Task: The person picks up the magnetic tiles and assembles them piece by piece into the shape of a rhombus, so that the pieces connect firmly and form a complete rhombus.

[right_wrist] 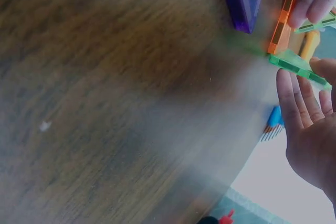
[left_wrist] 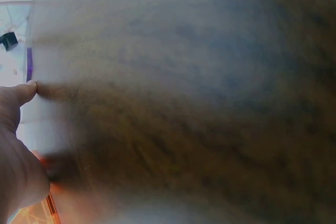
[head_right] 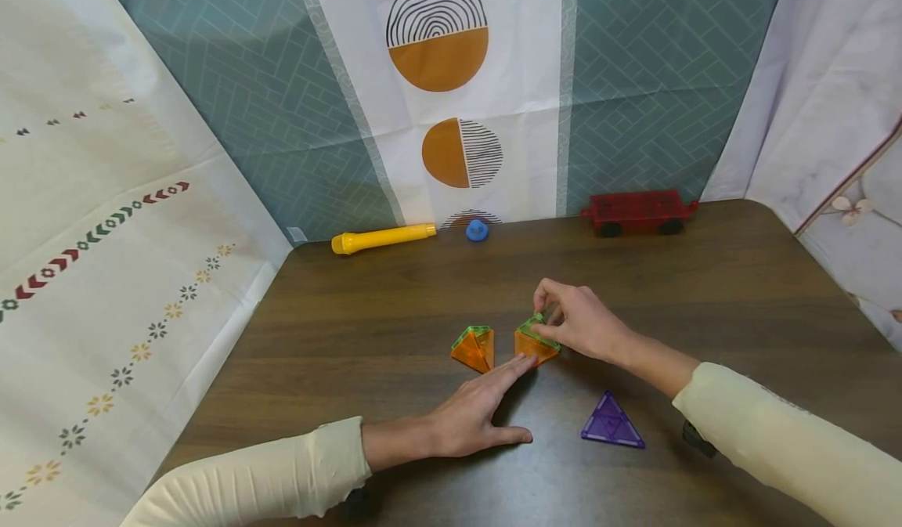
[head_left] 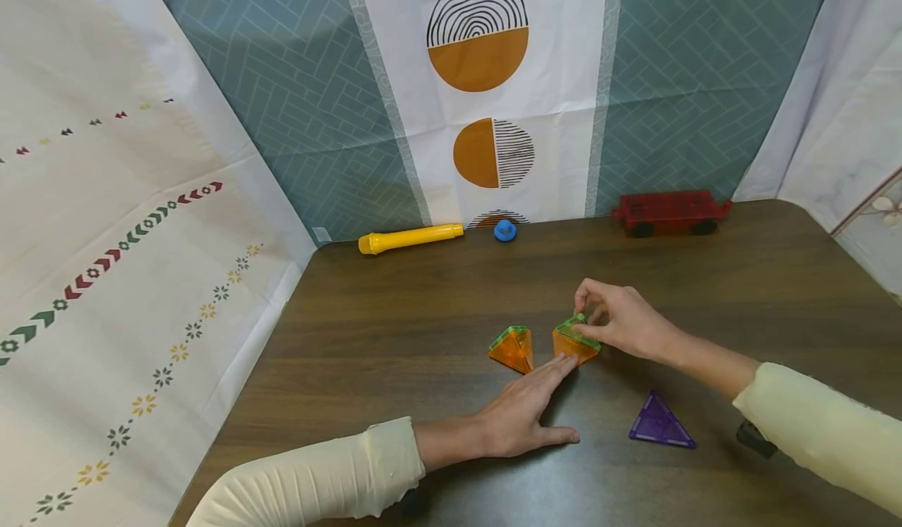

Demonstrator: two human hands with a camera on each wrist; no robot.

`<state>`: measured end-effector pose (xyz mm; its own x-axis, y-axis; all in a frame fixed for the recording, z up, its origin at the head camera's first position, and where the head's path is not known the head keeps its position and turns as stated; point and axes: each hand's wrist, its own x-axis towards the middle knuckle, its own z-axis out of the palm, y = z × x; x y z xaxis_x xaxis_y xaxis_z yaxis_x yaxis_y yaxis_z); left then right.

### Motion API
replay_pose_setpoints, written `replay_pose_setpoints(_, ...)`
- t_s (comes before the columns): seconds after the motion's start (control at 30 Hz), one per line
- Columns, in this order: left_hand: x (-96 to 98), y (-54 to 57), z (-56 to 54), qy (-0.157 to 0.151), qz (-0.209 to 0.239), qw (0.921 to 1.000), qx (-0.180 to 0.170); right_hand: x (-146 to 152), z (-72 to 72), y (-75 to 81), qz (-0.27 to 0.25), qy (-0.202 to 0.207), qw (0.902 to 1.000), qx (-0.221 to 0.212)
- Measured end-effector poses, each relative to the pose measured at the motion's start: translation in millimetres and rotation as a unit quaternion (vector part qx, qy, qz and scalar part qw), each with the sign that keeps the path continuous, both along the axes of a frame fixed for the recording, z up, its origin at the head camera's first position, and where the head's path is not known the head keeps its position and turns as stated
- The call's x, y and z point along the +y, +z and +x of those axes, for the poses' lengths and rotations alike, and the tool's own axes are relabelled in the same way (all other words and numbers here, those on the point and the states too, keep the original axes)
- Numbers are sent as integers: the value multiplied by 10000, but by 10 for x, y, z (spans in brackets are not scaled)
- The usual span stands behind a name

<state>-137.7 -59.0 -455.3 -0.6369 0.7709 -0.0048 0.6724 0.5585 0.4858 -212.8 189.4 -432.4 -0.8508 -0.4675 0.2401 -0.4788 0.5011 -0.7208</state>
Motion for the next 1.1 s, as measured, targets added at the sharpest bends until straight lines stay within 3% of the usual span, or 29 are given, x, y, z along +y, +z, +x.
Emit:
replay_pose_setpoints(0.27,-4,-7,-5,-32,34,10000,80,-16,38,3,21,137,9999,-29)
replay_pose_setpoints(0.57,-2,-11,-7,-3,-11,10000,66,19,106,13,231,302,9990,234)
replay_pose_setpoints(1.1,0,-24,6,22,-34,9999,104,308,396,62,429,751,9953,432)
